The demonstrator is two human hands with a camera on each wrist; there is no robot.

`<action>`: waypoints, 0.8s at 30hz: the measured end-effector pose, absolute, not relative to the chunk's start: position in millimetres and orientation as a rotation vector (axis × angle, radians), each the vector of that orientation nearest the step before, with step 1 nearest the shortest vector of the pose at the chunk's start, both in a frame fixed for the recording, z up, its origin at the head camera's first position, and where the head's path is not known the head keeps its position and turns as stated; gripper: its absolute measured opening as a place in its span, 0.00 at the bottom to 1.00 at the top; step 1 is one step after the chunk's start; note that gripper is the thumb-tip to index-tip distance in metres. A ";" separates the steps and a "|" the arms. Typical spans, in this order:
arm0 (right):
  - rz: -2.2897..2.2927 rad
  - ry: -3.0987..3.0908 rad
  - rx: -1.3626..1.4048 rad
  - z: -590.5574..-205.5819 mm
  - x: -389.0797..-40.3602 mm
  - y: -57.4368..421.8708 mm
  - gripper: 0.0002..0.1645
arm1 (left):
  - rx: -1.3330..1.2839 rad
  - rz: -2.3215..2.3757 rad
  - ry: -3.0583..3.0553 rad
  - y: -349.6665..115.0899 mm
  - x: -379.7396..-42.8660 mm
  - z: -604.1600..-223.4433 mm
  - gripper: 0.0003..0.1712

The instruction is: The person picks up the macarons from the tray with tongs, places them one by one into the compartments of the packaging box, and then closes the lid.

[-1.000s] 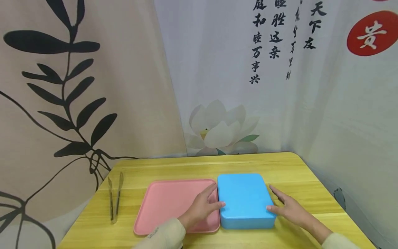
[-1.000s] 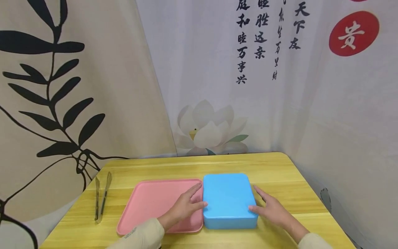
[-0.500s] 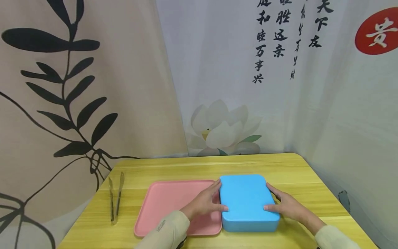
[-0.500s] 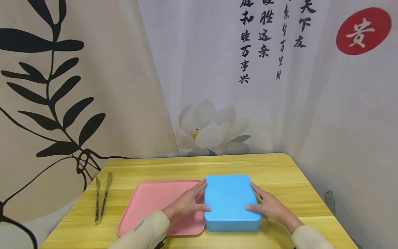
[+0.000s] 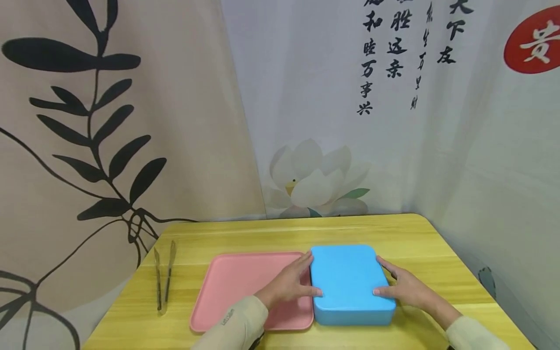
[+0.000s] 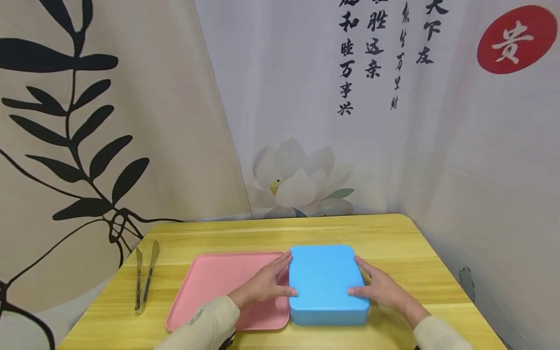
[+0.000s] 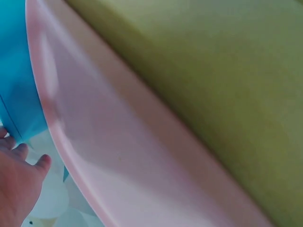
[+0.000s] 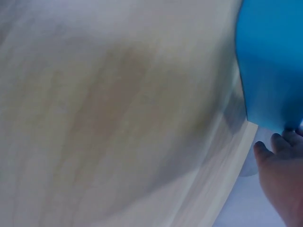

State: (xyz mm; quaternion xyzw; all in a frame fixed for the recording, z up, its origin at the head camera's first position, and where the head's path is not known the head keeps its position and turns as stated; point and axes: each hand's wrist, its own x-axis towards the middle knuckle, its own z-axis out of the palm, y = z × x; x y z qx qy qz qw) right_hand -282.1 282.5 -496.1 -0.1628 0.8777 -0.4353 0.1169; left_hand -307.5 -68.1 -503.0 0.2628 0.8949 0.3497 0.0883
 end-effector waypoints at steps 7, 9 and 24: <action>-1.213 2.614 -0.397 -489.2 -300.4 276.8 0.66 | 0.701 1.028 2.679 -69.0 -316.9 -500.4 0.67; -1.169 2.624 -0.377 -487.3 -304.0 275.4 0.67 | 0.687 1.033 2.665 -68.5 -319.4 -499.9 0.68; -1.170 2.541 -0.341 -492.9 -306.8 271.5 0.69 | 0.781 0.881 2.678 -70.8 -322.4 -507.9 0.72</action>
